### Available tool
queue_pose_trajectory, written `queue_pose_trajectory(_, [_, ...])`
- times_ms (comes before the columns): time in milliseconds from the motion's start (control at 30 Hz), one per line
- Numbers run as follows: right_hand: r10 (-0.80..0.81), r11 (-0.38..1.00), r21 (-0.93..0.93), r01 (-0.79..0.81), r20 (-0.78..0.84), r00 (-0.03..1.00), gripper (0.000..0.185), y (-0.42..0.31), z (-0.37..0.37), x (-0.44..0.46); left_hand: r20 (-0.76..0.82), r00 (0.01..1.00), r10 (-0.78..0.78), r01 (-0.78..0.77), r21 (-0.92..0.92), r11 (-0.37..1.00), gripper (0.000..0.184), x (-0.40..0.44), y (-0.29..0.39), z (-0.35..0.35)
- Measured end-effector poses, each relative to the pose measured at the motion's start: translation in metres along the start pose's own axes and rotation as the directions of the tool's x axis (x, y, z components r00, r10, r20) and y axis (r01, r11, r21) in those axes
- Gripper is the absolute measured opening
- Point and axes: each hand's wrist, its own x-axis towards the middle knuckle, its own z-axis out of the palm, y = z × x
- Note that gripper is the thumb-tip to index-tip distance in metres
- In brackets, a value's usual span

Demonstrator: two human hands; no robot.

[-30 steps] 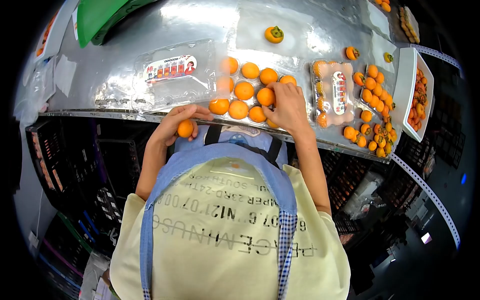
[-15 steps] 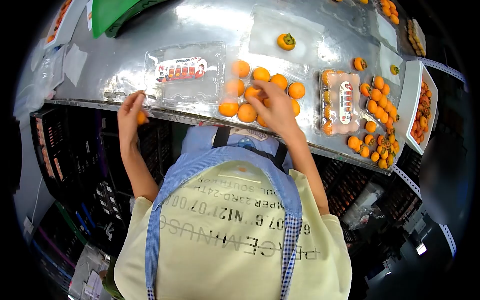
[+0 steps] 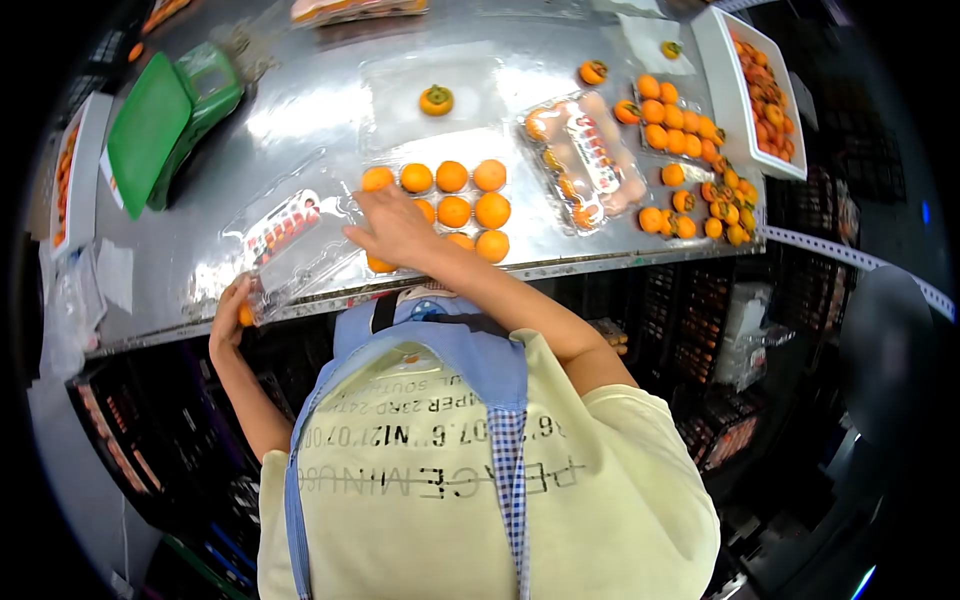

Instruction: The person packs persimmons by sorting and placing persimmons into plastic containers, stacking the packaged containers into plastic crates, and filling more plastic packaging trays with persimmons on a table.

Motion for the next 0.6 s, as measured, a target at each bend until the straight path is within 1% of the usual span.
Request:
queue_pose_trajectory(33, [-0.012, 0.999, 0.052, 0.015, -0.054, 0.998, 0.052, 0.002, 0.001, -0.003, -0.013, 0.998, 0.059, -0.060, -0.027, 0.998, 0.047, 0.006, -0.014, -0.004])
queue_pose_trajectory(100, [0.029, 0.984, 0.177, -0.016, -0.071, 0.997, 0.054, -0.003, -0.007, -0.005, -0.021, 0.990, 0.139, -0.141, -0.153, 0.978, 0.048, 0.001, -0.019, 0.002])
queue_pose_trajectory(167, [0.056, 0.959, 0.284, -0.024, -0.105, 0.993, 0.054, -0.009, -0.015, -0.006, 0.018, 0.986, 0.165, -0.154, -0.272, 0.950, 0.048, 0.000, -0.041, -0.018])
queue_pose_trajectory(200, [0.065, 0.945, 0.326, -0.030, -0.097, 0.993, 0.054, -0.012, -0.021, -0.006, -0.040, 0.972, 0.232, -0.234, -0.286, 0.929, 0.048, -0.019, -0.014, 0.011])
queue_pose_trajectory(233, [0.071, 0.914, 0.405, -0.014, -0.127, 0.989, 0.054, -0.016, -0.026, -0.006, -0.026, 0.968, 0.249, -0.245, -0.300, 0.922, 0.041, -0.023, -0.008, 0.019])
queue_pose_trajectory(267, [0.080, 0.878, 0.478, 0.007, -0.160, 0.984, 0.053, -0.019, -0.030, -0.007, 0.049, 0.951, 0.304, -0.277, -0.294, 0.915, 0.041, -0.024, -0.008, 0.021])
queue_pose_trajectory(300, [0.090, 0.837, 0.547, 0.032, -0.195, 0.977, 0.053, -0.022, -0.034, -0.008, 0.124, 0.927, 0.355, -0.308, -0.291, 0.906, 0.041, -0.023, -0.006, 0.024])
queue_pose_trajectory(333, [0.162, 0.739, 0.673, 0.000, -0.178, 0.971, 0.053, -0.024, -0.037, -0.011, 0.129, 0.917, 0.377, -0.329, -0.289, 0.899, 0.044, -0.022, -0.004, 0.031])
queue_pose_trajectory(367, [0.226, 0.621, 0.784, -0.018, -0.157, 0.961, 0.054, -0.025, -0.040, -0.014, 0.137, 0.907, 0.399, -0.349, -0.286, 0.892, 0.046, -0.021, 0.001, 0.042])
queue_pose_trajectory(400, [0.283, 0.487, 0.873, -0.022, -0.133, 0.950, 0.054, -0.026, -0.043, -0.017, 0.094, 0.908, 0.409, -0.369, -0.284, 0.885, 0.048, -0.022, 0.010, 0.057])
queue_pose_trajectory(433, [0.311, 0.471, 0.881, 0.040, -0.208, 0.927, 0.055, -0.022, -0.046, -0.021, 0.124, 0.911, 0.394, -0.350, -0.272, 0.896, 0.048, -0.018, 0.015, 0.065])
queue_pose_trajectory(500, [0.359, 0.445, 0.880, 0.168, -0.347, 0.867, 0.057, -0.010, -0.050, -0.030, 0.174, 0.902, 0.396, -0.347, -0.254, 0.903, 0.054, -0.017, 0.029, 0.088])
queue_pose_trajectory(533, [0.409, 0.402, 0.896, 0.186, -0.358, 0.839, 0.059, -0.006, -0.054, -0.037, 0.185, 0.889, 0.419, -0.370, -0.251, 0.895, 0.060, -0.015, 0.031, 0.099])
queue_pose_trajectory(600, [0.464, 0.263, 0.947, 0.183, -0.290, 0.837, 0.059, -0.001, -0.071, -0.053, 0.209, 0.883, 0.421, -0.372, -0.235, 0.898, 0.059, -0.012, 0.036, 0.121])
